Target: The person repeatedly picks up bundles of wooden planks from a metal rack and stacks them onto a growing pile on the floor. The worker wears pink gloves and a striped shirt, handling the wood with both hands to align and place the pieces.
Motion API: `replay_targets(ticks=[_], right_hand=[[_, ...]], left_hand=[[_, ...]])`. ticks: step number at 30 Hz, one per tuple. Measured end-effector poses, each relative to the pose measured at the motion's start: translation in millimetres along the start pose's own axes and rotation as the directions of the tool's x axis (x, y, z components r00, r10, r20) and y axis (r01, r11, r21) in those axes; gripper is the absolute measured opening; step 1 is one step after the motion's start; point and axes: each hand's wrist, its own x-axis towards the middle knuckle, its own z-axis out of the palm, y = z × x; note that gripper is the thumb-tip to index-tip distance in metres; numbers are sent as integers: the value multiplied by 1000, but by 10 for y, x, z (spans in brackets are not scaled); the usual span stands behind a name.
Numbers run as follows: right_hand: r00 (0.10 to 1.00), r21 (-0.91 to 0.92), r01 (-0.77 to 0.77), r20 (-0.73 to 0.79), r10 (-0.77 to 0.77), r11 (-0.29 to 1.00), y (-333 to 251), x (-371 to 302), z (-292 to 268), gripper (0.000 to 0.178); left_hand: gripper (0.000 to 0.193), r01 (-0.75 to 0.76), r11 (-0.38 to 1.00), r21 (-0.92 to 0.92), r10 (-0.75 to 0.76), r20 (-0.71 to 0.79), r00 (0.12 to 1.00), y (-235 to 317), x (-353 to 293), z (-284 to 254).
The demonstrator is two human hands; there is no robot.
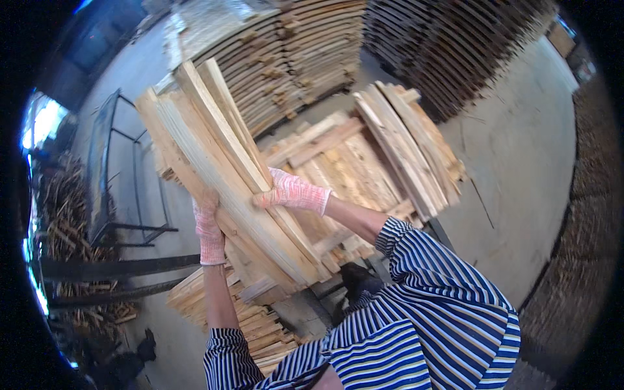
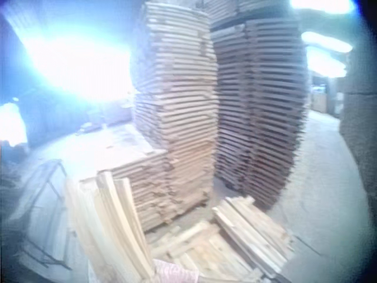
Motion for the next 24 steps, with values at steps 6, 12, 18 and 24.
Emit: replay_targets(ticks=[6, 12, 18, 24], right_hand=[[910, 69, -351, -208, 357, 934, 224, -699, -653, 101], [712, -421, -681, -572, 407, 599, 586, -965, -1508, 133], [727, -674, -686, -630, 271, 275, 1143, -978, -1253, 112], [906, -936, -304, -342, -250, 179, 1393, -990, -543, 82]], left_hand=[[97, 352, 926, -138, -357, -20, 934, -1398, 150, 652], [98, 454, 834, 314, -449, -93, 889, -2425, 445, 1423], [93, 301, 791, 533, -287, -111, 951, -2262, 138, 1091], [74, 154, 979, 132, -131, -164, 978, -2162, -1391, 661]])
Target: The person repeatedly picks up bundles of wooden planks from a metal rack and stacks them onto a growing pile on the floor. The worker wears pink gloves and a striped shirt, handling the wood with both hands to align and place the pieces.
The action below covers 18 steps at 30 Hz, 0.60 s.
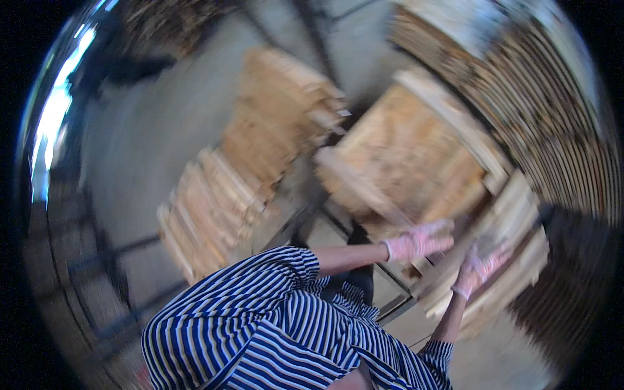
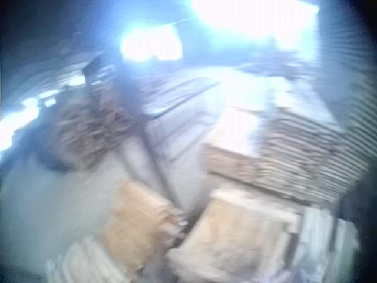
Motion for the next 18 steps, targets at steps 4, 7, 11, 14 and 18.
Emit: replay_targets(ticks=[4, 7, 11, 14, 18], right_hand=[[948, 259, 254, 125, -293, 932, -1419, -285, -59, 78], [755, 476, 493, 182, -630, 728, -2253, -825, 412, 79], [475, 637, 469, 401, -783, 611, -3173, -1830, 799, 82], [313, 688, 492, 433, -845, 534, -3476, -2633, 1038, 83], [117, 717, 138, 673, -730, 683, -3828, -3802, 1145, 82]], left_hand=[[57, 182, 972, -146, -214, -250, 944, -617, -1151, -512], [56, 325, 944, -63, -287, -644, 709, -1909, -2405, -1082], [58, 570, 761, -311, -460, -877, 136, -3118, -4468, -1472], [71, 259, 484, -836, -766, -548, -337, -3205, -5844, -1707], [83, -135, 356, -925, -805, -230, -547, -3479, -7394, -1938]])
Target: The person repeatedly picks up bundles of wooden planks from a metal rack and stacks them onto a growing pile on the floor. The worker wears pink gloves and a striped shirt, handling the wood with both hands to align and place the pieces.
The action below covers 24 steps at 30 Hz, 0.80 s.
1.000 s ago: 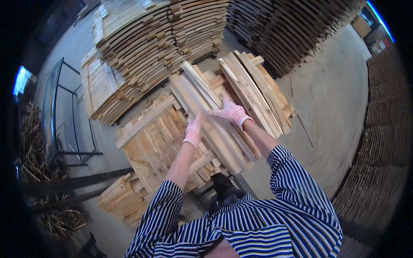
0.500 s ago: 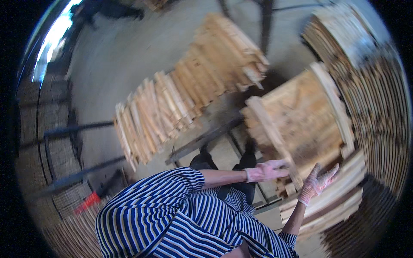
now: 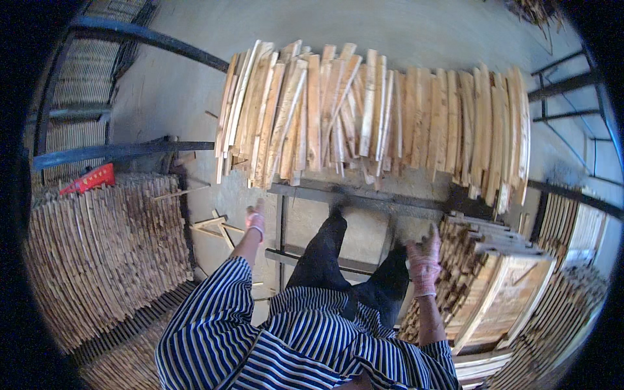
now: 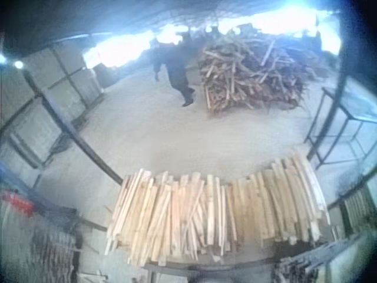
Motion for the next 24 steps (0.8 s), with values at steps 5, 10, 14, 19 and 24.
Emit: replay_targets(ticks=[5, 10, 14, 19, 24], right_hand=[[919, -193, -40, 377, 112, 980, -292, 432, 1438, 89], [754, -105, -31, 651, 92, 994, -860, 1039, 3056, 93], [694, -109, 4, 716, 76, 994, -934, 1501, 4255, 99], [771, -156, -214, 579, 265, 964, -1381, 1483, 5148, 111], [703, 263, -351, 708, 67, 899, -795, 2134, 4493, 104]], left_hand=[[92, -84, 979, -187, 98, 69, 993, 173, 1452, -523], [89, -196, 920, -340, 320, 360, 876, 795, 2063, -221], [73, -130, 828, -545, 432, 473, 768, 770, 1963, -217], [65, -253, 803, -540, 541, 481, 690, 187, 1626, 40], [68, -470, 849, -240, 504, 635, 586, 1691, 579, 81]])
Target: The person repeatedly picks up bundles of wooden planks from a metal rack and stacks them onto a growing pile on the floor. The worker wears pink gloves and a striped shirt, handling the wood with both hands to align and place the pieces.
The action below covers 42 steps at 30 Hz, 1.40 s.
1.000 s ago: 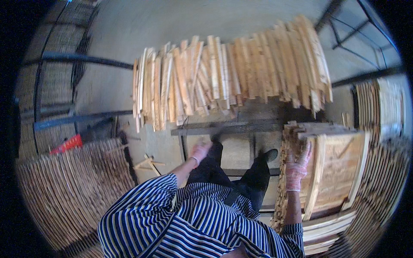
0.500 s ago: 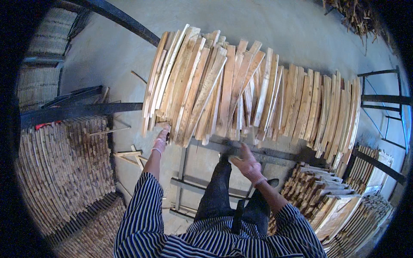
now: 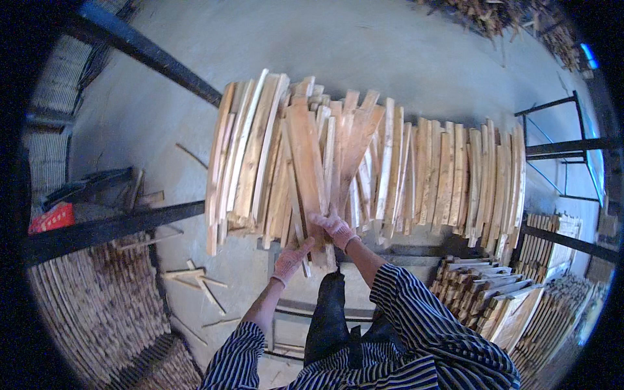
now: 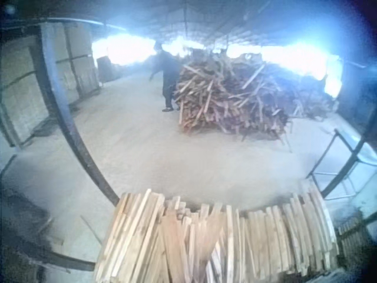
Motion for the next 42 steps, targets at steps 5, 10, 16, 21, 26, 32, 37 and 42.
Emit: replay_targets(ticks=[5, 10, 16, 21, 26, 32, 37, 42], right_hand=[[977, 47, -179, 125, 172, 983, -239, -173, 82, 53], [981, -119, -121, 135, 136, 986, -310, -1054, -644, 61], [928, -132, -203, 291, 234, 970, -500, -2012, -477, 81], [937, -149, -102, 318, 146, 983, -895, -2676, -711, 79], [956, -351, 291, 82, -281, 890, -334, -3330, -1418, 78], [777, -503, 294, -369, -510, 812, -1262, -3914, -1549, 94], [618, -552, 343, -476, -625, 760, -1354, -5080, -1782, 121], [403, -586, 85, -719, -566, 806, -1593, -6275, -1748, 156]], left_hand=[[77, -27, 962, -270, -33, -216, 976, -355, 466, 316], [67, -60, 997, -55, 61, 12, 998, -99, -204, 1019], [65, 171, 688, -705, -28, 210, 977, 65, 10, 1399], [67, 133, 831, -540, 36, 291, 956, 738, 98, 1864], [70, 113, 911, -396, 74, 428, 901, 1044, -102, 2652], [73, -22, 964, -264, 149, 471, 870, 1035, -311, 3033], [76, -205, 965, -162, 261, 591, 763, 1120, -474, 3612], [63, -453, 862, -226, 486, 620, 616, 2169, -1744, 4238]])
